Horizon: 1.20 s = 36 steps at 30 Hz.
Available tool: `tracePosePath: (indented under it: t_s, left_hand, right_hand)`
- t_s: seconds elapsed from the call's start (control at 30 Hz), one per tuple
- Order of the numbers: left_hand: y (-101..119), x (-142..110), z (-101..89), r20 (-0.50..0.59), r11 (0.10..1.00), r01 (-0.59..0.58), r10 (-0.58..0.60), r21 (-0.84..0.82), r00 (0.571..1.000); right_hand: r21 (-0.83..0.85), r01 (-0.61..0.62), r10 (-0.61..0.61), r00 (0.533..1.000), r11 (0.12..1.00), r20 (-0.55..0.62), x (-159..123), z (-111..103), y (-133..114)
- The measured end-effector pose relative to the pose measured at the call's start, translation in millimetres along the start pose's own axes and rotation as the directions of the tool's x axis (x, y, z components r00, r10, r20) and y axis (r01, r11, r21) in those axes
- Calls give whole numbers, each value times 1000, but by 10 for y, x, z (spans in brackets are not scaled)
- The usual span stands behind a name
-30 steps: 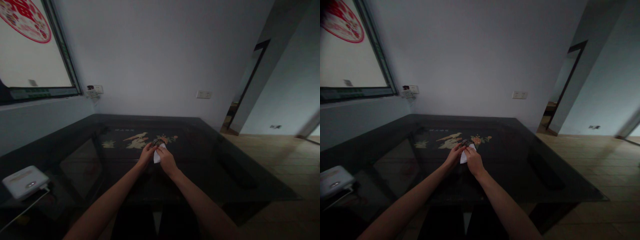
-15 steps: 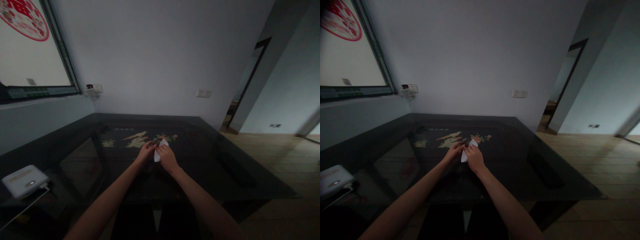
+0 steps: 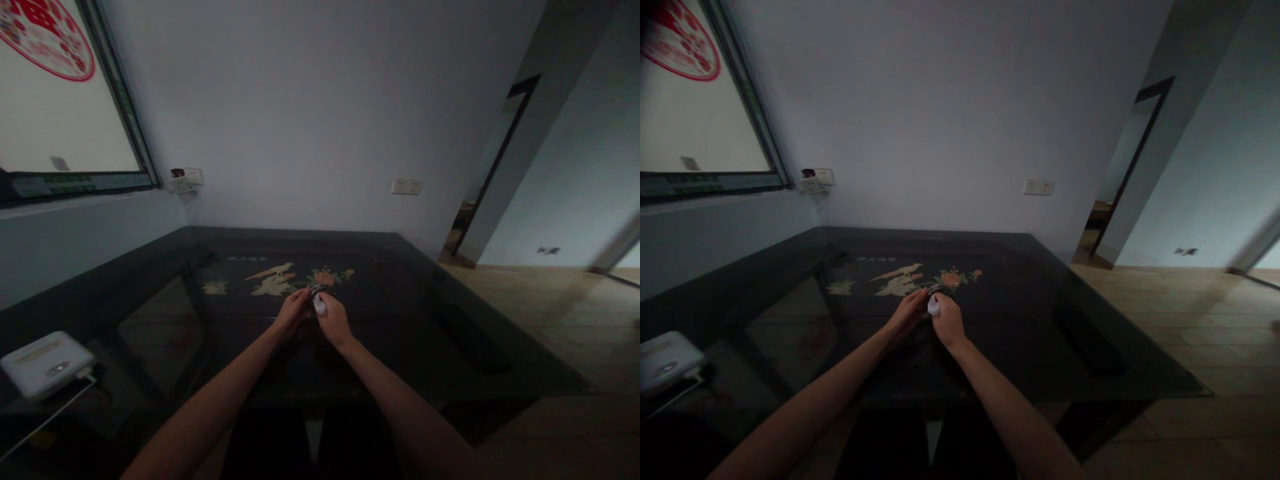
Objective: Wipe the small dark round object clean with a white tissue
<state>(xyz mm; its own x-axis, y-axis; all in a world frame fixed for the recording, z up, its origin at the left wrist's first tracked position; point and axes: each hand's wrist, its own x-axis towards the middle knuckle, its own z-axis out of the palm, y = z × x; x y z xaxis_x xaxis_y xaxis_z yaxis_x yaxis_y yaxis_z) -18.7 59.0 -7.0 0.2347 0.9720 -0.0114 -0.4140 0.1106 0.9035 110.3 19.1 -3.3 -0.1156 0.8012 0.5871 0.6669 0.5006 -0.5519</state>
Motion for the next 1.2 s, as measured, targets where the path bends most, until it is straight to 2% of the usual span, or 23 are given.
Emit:
tracePosePath:
  t_s: [0.07,0.23,0.4,0.5,0.6,0.7,0.8,0.9,1.0,1.07,1.13,1.2]
  left_hand:
    - [4,-25,26,3,999,-13,13,-46,1000]
    - [8,-1,34,3,995,-36,37,-95,999]
    - [-31,22,46,26,988,-74,78,-133,997]
    - [-37,1,66,38,989,-96,101,-114,994]
    - [-41,0,78,8,991,-96,97,-97,995]
    - [-52,51,53,-59,987,-134,129,-93,990]
    - [-48,121,-22,-98,990,-143,143,10,985]
    - [-9,160,-115,-128,974,-95,123,203,984]
    - [49,159,-175,-134,940,-35,85,339,987]
    - [79,145,-187,-132,932,-6,58,362,990]
    - [97,122,-175,-129,945,15,28,326,991]
    - [105,88,-134,-93,975,22,-2,222,996]
  right_hand:
    - [-3,22,-22,999,1000,-32,-1,14,-8]
    - [-3,39,-39,999,999,-18,-14,62,-30]
    - [123,-21,34,994,992,-107,7,89,-41]
    - [147,-33,50,992,989,-115,11,93,-26]
    - [44,-2,5,998,999,-65,8,78,-7]
    - [-138,102,-97,994,985,44,18,48,-8]
    - [-325,239,-185,965,915,186,40,18,-28]
    - [-446,357,-245,925,821,290,51,-3,-44]
    - [-484,418,-283,901,768,330,37,-15,-48]
    - [-493,446,-309,889,747,337,24,-20,-48]
    - [-497,453,-325,888,740,325,20,-24,-49]
    - [-497,422,-319,905,758,281,31,-32,-46]
